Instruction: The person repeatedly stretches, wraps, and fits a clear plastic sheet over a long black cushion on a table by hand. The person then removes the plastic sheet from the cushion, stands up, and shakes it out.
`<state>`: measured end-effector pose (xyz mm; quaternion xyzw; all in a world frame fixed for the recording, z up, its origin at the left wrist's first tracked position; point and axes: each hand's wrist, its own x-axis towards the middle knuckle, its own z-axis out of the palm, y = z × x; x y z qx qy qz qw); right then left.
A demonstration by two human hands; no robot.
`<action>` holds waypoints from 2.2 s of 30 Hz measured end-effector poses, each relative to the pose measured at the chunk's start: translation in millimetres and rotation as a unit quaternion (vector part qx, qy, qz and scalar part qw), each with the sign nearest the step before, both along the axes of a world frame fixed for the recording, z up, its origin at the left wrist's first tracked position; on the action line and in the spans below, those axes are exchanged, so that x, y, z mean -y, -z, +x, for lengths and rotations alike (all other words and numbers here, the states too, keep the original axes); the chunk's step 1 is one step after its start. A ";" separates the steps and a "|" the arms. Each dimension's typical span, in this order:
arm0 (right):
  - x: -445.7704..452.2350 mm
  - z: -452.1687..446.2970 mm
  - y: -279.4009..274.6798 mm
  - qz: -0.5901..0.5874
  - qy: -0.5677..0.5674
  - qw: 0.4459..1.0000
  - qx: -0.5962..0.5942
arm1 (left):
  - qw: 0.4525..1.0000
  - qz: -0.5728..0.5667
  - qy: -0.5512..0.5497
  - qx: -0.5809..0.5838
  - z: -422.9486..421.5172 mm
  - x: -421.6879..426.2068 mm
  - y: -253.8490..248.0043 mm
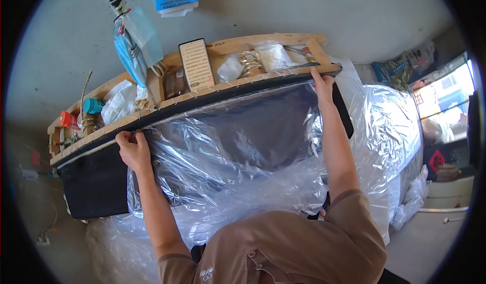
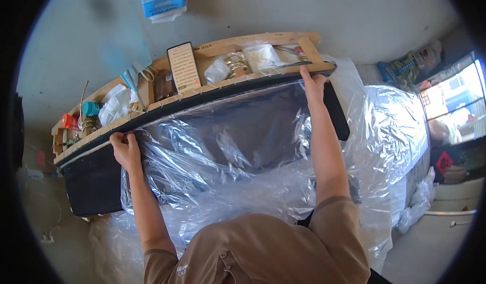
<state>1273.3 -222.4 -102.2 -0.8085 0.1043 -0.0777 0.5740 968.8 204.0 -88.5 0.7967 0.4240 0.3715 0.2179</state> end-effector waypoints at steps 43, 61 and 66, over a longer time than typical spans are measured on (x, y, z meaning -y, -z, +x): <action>-73.5 -128.6 -7.0 0.057 -0.303 0.950 0.051 | 0.904 -0.195 0.375 -0.067 -63.6 139.5 -31.0; -47.1 -238.5 -43.2 -0.240 -0.337 0.807 0.421 | 0.904 0.151 0.349 -0.193 -111.7 171.5 -44.7; -38.8 -248.3 -62.0 -0.232 -0.385 0.812 0.373 | 0.874 0.144 0.435 -0.163 -53.8 171.9 -18.5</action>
